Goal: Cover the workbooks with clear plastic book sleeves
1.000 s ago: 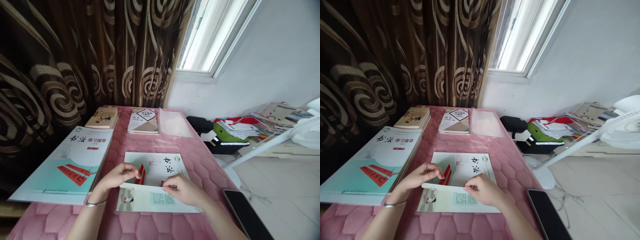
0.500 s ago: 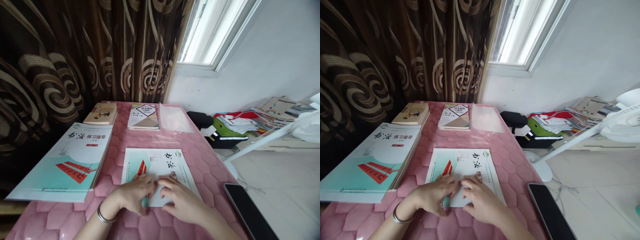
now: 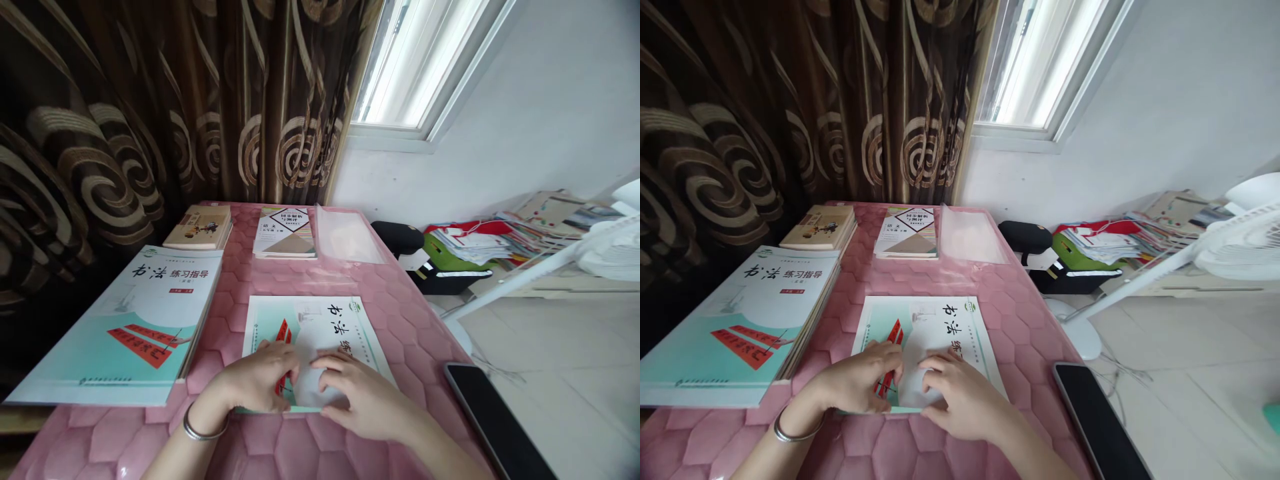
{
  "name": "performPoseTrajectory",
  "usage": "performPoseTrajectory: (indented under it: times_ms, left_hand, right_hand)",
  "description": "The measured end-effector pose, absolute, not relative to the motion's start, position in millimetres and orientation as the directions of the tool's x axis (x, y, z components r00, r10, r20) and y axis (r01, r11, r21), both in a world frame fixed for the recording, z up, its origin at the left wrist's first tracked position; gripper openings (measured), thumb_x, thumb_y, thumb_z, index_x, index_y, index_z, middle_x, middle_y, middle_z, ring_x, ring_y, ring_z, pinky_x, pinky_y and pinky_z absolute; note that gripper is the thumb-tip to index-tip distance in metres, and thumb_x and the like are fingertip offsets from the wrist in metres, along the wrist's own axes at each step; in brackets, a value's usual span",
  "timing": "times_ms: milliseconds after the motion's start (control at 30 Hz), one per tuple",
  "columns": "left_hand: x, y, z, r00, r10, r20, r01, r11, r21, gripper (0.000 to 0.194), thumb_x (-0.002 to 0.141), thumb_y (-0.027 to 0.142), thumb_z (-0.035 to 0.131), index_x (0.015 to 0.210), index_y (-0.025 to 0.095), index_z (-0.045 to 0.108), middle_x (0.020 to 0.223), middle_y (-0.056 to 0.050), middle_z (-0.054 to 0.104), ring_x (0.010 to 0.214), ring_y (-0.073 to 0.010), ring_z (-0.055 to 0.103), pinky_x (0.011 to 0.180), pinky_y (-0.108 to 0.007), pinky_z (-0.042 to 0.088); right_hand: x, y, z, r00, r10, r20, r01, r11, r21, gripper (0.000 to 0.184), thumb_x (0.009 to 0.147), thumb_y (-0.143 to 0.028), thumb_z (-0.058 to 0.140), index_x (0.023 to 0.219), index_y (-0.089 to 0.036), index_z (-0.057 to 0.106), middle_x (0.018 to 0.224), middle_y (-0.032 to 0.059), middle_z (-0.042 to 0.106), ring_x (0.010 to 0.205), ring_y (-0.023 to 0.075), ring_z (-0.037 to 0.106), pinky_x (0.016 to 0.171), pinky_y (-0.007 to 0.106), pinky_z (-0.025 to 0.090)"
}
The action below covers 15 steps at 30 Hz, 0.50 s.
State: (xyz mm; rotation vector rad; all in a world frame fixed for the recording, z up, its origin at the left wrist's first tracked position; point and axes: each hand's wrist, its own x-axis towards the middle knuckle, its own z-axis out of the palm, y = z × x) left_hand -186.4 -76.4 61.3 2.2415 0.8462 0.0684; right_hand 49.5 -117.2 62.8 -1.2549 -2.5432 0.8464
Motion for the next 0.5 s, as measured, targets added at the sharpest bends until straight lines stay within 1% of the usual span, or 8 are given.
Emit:
performPoseTrajectory:
  times_ms: [67,167,233,300,333,400,433,500]
  left_hand:
    - [-187.9,-75.9,62.2,0.771,0.613,-0.172,0.55,-0.505,0.665,0.025,0.066,0.018,0.069,0.088,0.023,0.057,0.092,0.001,0.059,0.09,-0.0183,0.054,0.086,-0.03,0.038]
    - [-190.1,-74.0,65.2,0.746,0.653,-0.134,0.547,-0.484,0.683,0.01,0.073,0.018,0.062,0.082,0.021,0.06,0.08,0.002,0.061,0.076,-0.0148,0.054,0.075,-0.026,0.039]
    - [-192.2,-72.0,68.2,0.709,0.695,-0.115,0.556,-0.451,0.698,0.005,0.077,0.02,0.057,0.077,0.021,0.062,0.076,0.002,0.063,0.072,-0.0141,0.055,0.067,-0.024,0.038]
    - [-195.2,-69.1,70.4,0.638,0.764,-0.095,0.567,-0.383,0.729,0.01,0.081,0.024,0.055,0.074,0.021,0.062,0.074,0.001,0.064,0.07,-0.0141,0.056,0.064,-0.024,0.038]
    - [-197.1,-67.2,70.5,0.588,0.806,-0.076,0.564,-0.341,0.752,0.012,0.082,0.027,0.055,0.074,0.021,0.062,0.074,0.001,0.065,0.07,-0.0141,0.057,0.064,-0.024,0.039]
    - [-201.1,-62.4,67.7,0.442,0.897,-0.008,0.537,-0.257,0.804,0.014,0.084,0.032,0.054,0.08,0.021,0.061,0.077,0.0,0.066,0.07,-0.0144,0.059,0.064,-0.024,0.041]
    - [-203.1,-59.4,64.8,0.344,0.938,0.032,0.518,-0.218,0.827,0.016,0.084,0.036,0.054,0.086,0.021,0.061,0.08,-0.001,0.066,0.07,-0.0147,0.059,0.064,-0.025,0.042]
    - [-206.4,-52.9,56.9,0.14,0.985,0.098,0.455,-0.152,0.878,0.03,0.083,0.044,0.055,0.101,0.02,0.057,0.085,-0.002,0.066,0.071,-0.0161,0.06,0.064,-0.026,0.044]
  right_hand:
    - [49.2,-116.5,61.9,-0.623,0.778,-0.079,0.668,0.477,-0.572,0.011,0.079,-0.021,0.066,0.089,-0.024,0.069,0.119,0.0039,0.065,0.124,0.0253,0.05,0.106,0.042,0.037]
    - [48.4,-114.2,59.8,-0.636,0.77,-0.052,0.642,0.491,-0.589,0.013,0.085,-0.02,0.057,0.085,-0.023,0.07,0.111,0.0035,0.069,0.122,0.024,0.052,0.104,0.039,0.038]
    - [47.9,-112.2,59.1,-0.624,0.78,-0.035,0.647,0.492,-0.583,0.023,0.091,-0.02,0.048,0.082,-0.022,0.07,0.099,0.0032,0.072,0.111,0.0215,0.059,0.098,0.035,0.041]
    - [47.6,-109.5,60.7,-0.564,0.824,-0.05,0.705,0.449,-0.549,0.03,0.094,-0.022,0.042,0.079,-0.022,0.069,0.083,0.0024,0.071,0.089,0.019,0.064,0.082,0.031,0.046]
    - [47.7,-107.7,62.6,-0.52,0.852,-0.064,0.742,0.412,-0.529,0.032,0.094,-0.024,0.042,0.077,-0.022,0.068,0.076,0.0015,0.07,0.078,0.0177,0.064,0.073,0.029,0.045]
    - [49.2,-103.0,68.4,-0.434,0.897,-0.084,0.793,0.335,-0.509,0.032,0.094,-0.028,0.042,0.075,-0.022,0.067,0.067,-0.0003,0.066,0.063,0.0155,0.059,0.059,0.026,0.039]
    - [50.6,-99.8,72.0,-0.396,0.914,-0.084,0.805,0.302,-0.51,0.033,0.094,-0.03,0.042,0.074,-0.022,0.066,0.064,-0.001,0.064,0.059,0.0147,0.057,0.056,0.025,0.036]
    - [54.6,-91.7,78.7,-0.322,0.945,-0.055,0.819,0.249,-0.517,0.033,0.094,-0.033,0.042,0.073,-0.022,0.064,0.06,-0.0018,0.062,0.055,0.014,0.055,0.052,0.025,0.033]
